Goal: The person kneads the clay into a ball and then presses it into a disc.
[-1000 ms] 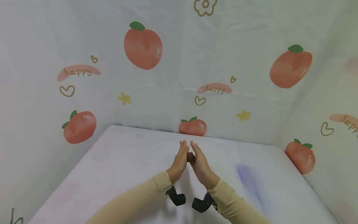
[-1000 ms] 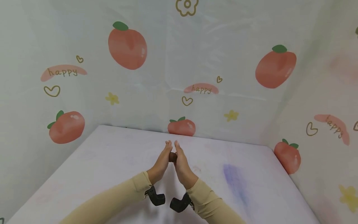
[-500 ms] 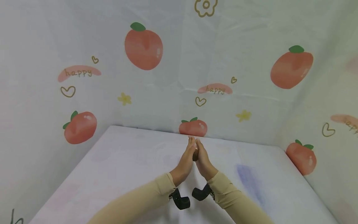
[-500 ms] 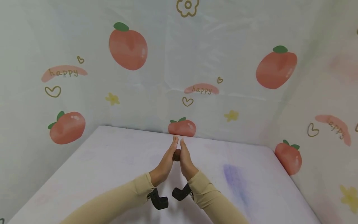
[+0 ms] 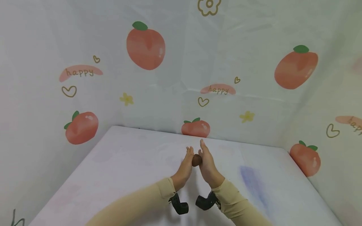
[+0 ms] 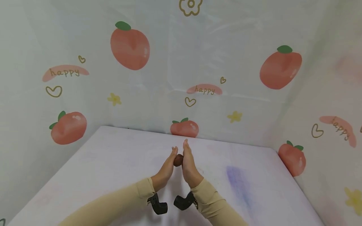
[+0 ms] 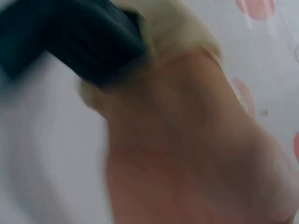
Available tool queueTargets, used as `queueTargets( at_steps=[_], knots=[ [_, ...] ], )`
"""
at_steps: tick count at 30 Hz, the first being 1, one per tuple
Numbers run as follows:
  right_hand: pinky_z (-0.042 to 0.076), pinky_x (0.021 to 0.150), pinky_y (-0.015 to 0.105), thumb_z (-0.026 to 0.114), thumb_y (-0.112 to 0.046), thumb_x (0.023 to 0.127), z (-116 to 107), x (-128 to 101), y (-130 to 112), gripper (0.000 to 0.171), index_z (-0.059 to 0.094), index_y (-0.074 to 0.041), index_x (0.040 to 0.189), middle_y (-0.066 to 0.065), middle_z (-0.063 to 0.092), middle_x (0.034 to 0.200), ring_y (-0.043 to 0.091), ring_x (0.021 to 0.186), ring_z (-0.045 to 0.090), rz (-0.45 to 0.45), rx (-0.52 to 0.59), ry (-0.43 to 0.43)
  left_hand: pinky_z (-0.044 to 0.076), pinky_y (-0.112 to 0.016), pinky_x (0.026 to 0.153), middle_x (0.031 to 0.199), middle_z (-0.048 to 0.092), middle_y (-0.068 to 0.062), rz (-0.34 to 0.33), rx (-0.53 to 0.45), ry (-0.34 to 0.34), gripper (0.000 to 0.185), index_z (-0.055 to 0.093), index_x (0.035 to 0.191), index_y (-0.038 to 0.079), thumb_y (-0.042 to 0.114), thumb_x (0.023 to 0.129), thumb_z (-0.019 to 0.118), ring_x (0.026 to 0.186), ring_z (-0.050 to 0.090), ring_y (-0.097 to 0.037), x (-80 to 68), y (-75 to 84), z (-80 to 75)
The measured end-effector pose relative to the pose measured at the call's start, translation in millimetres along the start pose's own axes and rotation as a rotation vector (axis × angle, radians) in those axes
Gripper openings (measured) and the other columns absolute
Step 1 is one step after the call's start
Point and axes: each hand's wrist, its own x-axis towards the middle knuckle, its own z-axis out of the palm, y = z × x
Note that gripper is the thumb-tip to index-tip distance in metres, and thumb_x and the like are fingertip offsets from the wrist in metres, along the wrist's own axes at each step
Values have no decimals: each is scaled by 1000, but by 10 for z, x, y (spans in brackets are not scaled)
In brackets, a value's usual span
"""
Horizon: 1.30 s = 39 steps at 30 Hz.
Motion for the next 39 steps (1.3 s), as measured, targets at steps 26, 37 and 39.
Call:
queueTargets(
  at_steps=[26, 37, 39],
  knots=[
    [12, 119, 52, 25, -45, 104, -52, 149, 66, 75, -4, 4, 153, 26, 18, 157, 34, 148, 17, 50, -27, -20, -2, -55, 119, 163, -11, -4, 112, 59, -37, 59, 2, 155, 7, 38, 107, 18, 149, -11, -25, -20, -34, -33],
    [7, 119, 55, 23, -42, 105, 32, 66, 192, 69, 8, 6, 152, 21, 14, 157, 33, 147, 10, 59, -88, -76, -1, -55, 119, 163, -2, -9, 50, -33, 57, 65, 6, 156, 7, 42, 105, 25, 150, -6, -27, 54, 129, -54],
    [3, 118, 58, 22, -43, 105, 62, -2, 178, 72, 4, 7, 152, 25, 4, 159, 36, 148, 3, 71, -97, -98, -1, -57, 118, 163, -2, -9, 13, -40, 93, 62, 7, 156, 13, 41, 104, 26, 150, -6, -29, 100, 55, -80]
  ],
)
